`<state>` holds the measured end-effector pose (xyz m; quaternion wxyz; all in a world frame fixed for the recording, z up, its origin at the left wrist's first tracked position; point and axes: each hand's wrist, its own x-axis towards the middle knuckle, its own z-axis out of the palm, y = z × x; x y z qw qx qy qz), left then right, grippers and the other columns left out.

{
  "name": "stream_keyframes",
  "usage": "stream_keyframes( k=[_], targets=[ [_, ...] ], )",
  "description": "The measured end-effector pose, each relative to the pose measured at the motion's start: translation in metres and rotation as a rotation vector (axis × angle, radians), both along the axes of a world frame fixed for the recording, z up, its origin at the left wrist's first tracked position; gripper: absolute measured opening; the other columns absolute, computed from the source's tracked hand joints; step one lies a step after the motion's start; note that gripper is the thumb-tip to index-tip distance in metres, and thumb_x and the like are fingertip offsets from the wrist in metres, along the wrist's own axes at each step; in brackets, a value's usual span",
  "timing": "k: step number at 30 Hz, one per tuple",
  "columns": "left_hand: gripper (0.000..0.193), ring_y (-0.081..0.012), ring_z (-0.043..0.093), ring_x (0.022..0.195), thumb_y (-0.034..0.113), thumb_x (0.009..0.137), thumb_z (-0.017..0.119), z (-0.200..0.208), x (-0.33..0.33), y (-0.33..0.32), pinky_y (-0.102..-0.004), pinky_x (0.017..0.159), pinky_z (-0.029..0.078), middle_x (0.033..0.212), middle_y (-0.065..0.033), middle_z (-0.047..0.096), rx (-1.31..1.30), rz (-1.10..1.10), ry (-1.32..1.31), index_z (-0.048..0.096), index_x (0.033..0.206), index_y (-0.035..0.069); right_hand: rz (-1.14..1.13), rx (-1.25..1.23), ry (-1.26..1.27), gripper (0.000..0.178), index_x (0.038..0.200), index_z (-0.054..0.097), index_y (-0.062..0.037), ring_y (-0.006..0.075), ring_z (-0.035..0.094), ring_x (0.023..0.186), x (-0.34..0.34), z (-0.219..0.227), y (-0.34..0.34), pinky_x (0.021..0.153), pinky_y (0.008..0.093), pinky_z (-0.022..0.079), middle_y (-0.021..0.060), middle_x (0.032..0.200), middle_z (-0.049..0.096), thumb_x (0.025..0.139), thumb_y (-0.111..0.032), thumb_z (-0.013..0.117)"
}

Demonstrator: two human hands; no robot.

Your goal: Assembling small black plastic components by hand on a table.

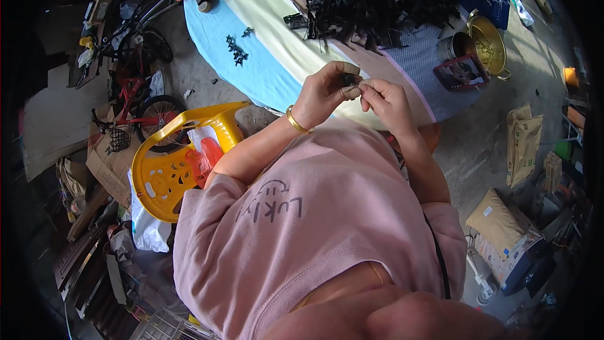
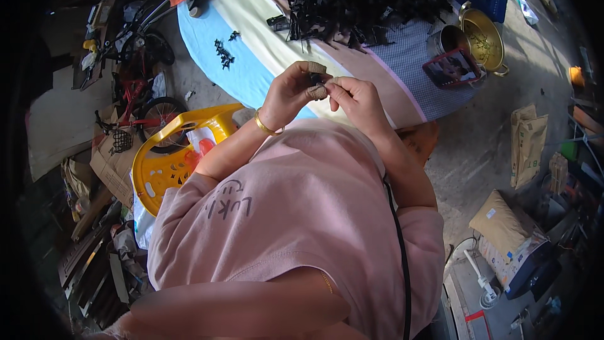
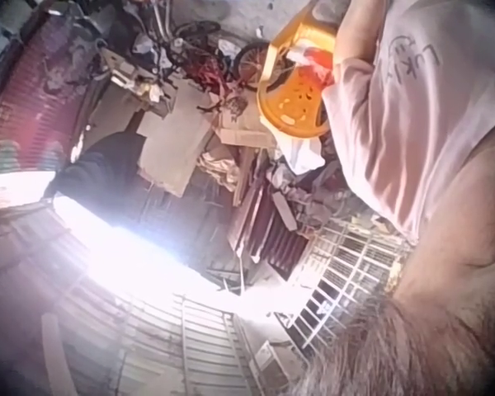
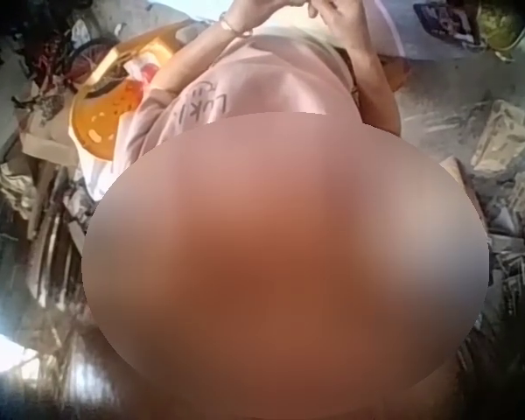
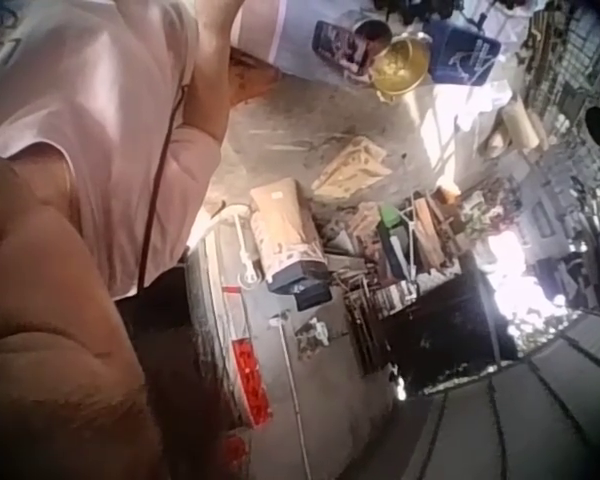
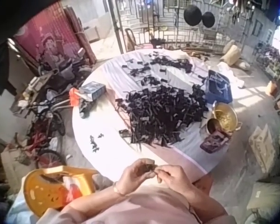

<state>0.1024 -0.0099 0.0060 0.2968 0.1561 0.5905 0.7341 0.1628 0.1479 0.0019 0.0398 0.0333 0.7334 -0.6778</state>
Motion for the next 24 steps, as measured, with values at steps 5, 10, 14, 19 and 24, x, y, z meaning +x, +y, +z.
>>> stream_keyframes(
  k=[5, 10, 14, 19, 24],
  targets=[
    [0.019, -0.0079, 0.059, 0.078, 0.000, 0.078, 0.063, -0.009, 0.005, -0.001, -0.0224, 0.066, 0.049, 0.083, -0.0056, 0.061, -0.183, 0.069, 0.246, 0.054, 0.094, -0.002, -0.042, -0.129, -0.185, 0.017, 0.082, 0.060, 0.0002, 0.0018, 0.038, 0.047, 0.001, -0.006, -0.008, 0.043, 0.0186, 0.028, -0.0024, 0.057, 0.050, 0.088, -0.013, 0.051],
    [0.022, -0.0226, 0.062, 0.070, 0.004, 0.073, 0.065, -0.033, -0.007, -0.005, -0.0279, 0.063, 0.050, 0.083, -0.0123, 0.062, -0.467, 0.031, 0.594, 0.058, 0.094, 0.004, -0.003, -0.030, -0.249, 0.022, 0.076, 0.062, -0.0005, 0.0084, 0.047, 0.050, -0.008, -0.055, 0.001, 0.048, 0.0241, 0.037, 0.0015, 0.054, 0.053, 0.086, -0.019, 0.054],
    [0.039, -0.0284, 0.061, 0.074, 0.013, 0.070, 0.068, -0.090, -0.025, -0.014, -0.0353, 0.068, 0.048, 0.086, -0.0127, 0.062, -0.830, 0.052, 0.648, 0.055, 0.107, 0.008, -0.167, 0.734, -0.014, 0.020, 0.084, 0.062, -0.0040, 0.0250, 0.060, 0.062, -0.040, -0.089, 0.027, 0.057, 0.0347, 0.046, 0.0115, 0.070, 0.061, 0.081, -0.024, 0.058],
    [0.035, -0.0297, 0.059, 0.079, 0.022, 0.070, 0.068, -0.106, -0.024, -0.019, -0.0361, 0.072, 0.046, 0.088, -0.0117, 0.063, -0.879, -0.176, 0.746, 0.059, 0.101, 0.008, -0.171, 1.194, -0.018, 0.016, 0.084, 0.059, -0.0073, 0.0330, 0.060, 0.071, -0.067, -0.129, 0.047, 0.061, 0.0424, 0.048, 0.0123, 0.081, 0.061, 0.076, -0.022, 0.060],
    [0.031, -0.0285, 0.059, 0.090, 0.025, 0.076, 0.065, -0.088, -0.032, -0.006, -0.0346, 0.079, 0.046, 0.094, -0.0108, 0.062, -0.730, -0.038, 0.617, 0.062, 0.100, 0.006, -0.107, 1.113, 0.043, 0.015, 0.077, 0.061, -0.0049, 0.0306, 0.062, 0.073, -0.068, -0.121, 0.046, 0.062, 0.0398, 0.049, 0.0139, 0.078, 0.062, 0.080, -0.017, 0.052]
  ],
)
